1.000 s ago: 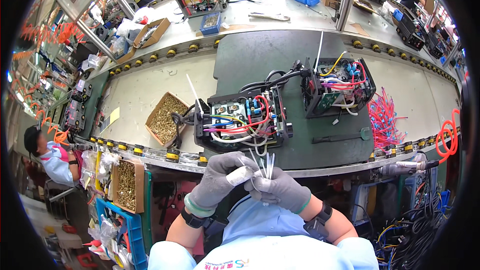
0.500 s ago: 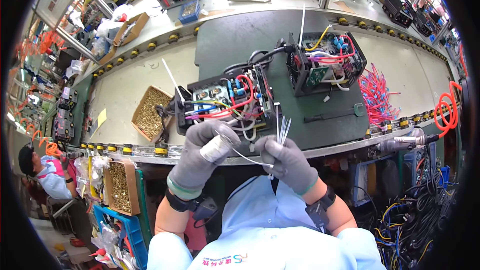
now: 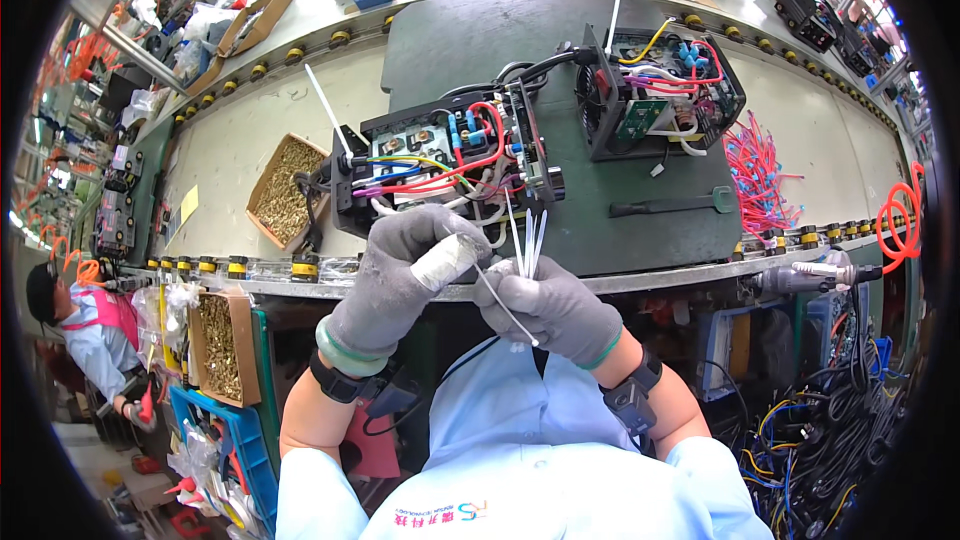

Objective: Assembling internal components and securing wiring with zip ties inside a power supply unit on an industrial assembly line.

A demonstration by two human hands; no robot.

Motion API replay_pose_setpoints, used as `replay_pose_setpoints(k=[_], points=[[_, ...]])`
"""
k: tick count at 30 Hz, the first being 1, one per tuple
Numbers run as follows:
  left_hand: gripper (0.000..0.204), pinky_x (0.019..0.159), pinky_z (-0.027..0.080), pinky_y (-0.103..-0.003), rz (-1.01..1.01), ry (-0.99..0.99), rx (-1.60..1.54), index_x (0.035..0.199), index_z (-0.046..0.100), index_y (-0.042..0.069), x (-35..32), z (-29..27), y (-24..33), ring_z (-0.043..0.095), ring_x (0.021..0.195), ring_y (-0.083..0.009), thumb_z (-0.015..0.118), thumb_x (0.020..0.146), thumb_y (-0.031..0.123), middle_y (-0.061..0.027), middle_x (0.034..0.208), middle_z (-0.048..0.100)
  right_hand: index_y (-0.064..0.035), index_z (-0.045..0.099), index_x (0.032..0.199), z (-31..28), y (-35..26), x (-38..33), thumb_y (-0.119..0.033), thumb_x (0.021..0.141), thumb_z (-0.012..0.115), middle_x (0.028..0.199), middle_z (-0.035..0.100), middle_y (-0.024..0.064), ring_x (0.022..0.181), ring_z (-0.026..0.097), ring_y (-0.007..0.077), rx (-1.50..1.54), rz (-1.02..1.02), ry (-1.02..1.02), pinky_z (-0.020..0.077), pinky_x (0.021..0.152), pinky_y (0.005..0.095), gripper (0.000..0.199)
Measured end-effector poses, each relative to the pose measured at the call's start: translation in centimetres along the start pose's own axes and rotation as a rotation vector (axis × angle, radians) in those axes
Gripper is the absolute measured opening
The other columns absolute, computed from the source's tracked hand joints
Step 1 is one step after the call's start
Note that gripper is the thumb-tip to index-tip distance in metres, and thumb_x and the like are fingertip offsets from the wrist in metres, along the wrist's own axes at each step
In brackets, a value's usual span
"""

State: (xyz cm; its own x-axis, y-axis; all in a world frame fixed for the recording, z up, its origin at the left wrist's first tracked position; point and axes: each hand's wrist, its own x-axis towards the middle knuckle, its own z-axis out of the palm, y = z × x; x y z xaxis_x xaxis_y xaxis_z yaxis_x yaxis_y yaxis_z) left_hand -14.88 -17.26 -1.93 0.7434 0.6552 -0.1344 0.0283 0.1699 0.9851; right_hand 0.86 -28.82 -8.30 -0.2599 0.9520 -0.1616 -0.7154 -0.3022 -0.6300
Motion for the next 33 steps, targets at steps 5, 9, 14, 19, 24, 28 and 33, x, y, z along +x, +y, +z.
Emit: replay_pose_setpoints(k=[5,9,14,19,24,28,33], points=[[0.008,0.071,0.049,-0.024,0.072,-0.03,0.217,0.092,0.069,0.0,0.2,0.4,0.7,0.059,0.079,-0.0065,0.065,0.093,0.007,-0.0009,0.086,0.066,0.0004,0.063,0.105,-0.2,0.1,-0.3,-0.03,0.096,0.063,0.072,0.057,0.0013,0.048,0.038,0.0024,0.066,0.046,-0.104,0.0292,0.042,0.0193,0.032],[0.006,0.072,0.05,-0.024,0.138,-0.087,0.277,0.092,0.069,-0.001,-0.2,0.6,0.4,0.06,0.079,-0.0073,0.064,0.09,0.002,-0.0021,0.085,0.065,0.0011,0.061,0.105,0.9,0.0,-0.6,-0.032,0.096,0.064,0.064,0.047,-0.0033,0.048,0.037,0.0027,0.064,0.073,-0.054,0.0269,0.042,0.0193,0.035],[0.009,0.076,0.051,-0.026,0.2,0.044,0.301,0.097,0.071,0.0,0.4,-0.2,3.4,0.062,0.083,-0.0095,0.064,0.091,0.002,-0.0038,0.09,0.069,0.0006,0.063,0.092,0.5,0.1,-1.5,-0.025,0.092,0.065,0.062,0.049,-0.0034,0.049,0.04,0.0027,0.012,0.027,0.012,0.0273,0.043,0.0198,0.026],[0.013,0.07,0.05,-0.032,0.597,0.007,1.127,0.091,0.073,0.006,6.2,-4.4,5.6,0.064,0.077,-0.0242,0.072,0.078,0.007,-0.0101,0.088,0.065,-0.0033,0.057,0.073,0.6,-0.6,-3.1,-0.019,0.081,0.068,0.057,0.042,-0.0052,0.047,0.035,0.0049,-0.031,0.01,0.175,0.0274,0.047,0.0223,0.02],[0.012,0.075,0.051,-0.043,0.399,-0.312,1.445,0.084,0.071,0.007,8.5,-5.3,6.3,0.064,0.086,-0.0328,0.075,0.074,0.012,-0.011,0.093,0.065,-0.0017,0.059,0.075,0.7,-0.6,-3.9,-0.02,0.081,0.069,0.06,0.044,-0.004,0.049,0.035,0.0047,-0.051,-0.052,0.257,0.0283,0.048,0.0207,0.022],[0.007,0.07,0.051,-0.038,0.543,-0.127,1.289,0.081,0.069,0.006,10.1,-6.4,6.7,0.064,0.077,-0.0294,0.07,0.077,0.011,-0.012,0.085,0.063,-0.0013,0.065,0.077,-0.5,-0.7,-4.6,-0.021,0.087,0.067,0.069,0.055,-0.0018,0.057,0.041,0.0035,-0.105,-0.066,0.262,0.0313,0.05,0.0206,0.023],[0.011,0.072,0.051,-0.037,0.162,0.387,1.483,0.082,0.07,0.004,10.8,-10.9,4.9,0.065,0.077,-0.0276,0.069,0.079,0.015,-0.0125,0.087,0.063,-0.0002,0.069,0.094,1.1,-1.2,-2.1,-0.02,0.094,0.062,0.088,0.068,0.004,0.086,0.06,0.0106,-0.493,-0.097,0.254,0.0477,0.08,0.0281,0.021]])
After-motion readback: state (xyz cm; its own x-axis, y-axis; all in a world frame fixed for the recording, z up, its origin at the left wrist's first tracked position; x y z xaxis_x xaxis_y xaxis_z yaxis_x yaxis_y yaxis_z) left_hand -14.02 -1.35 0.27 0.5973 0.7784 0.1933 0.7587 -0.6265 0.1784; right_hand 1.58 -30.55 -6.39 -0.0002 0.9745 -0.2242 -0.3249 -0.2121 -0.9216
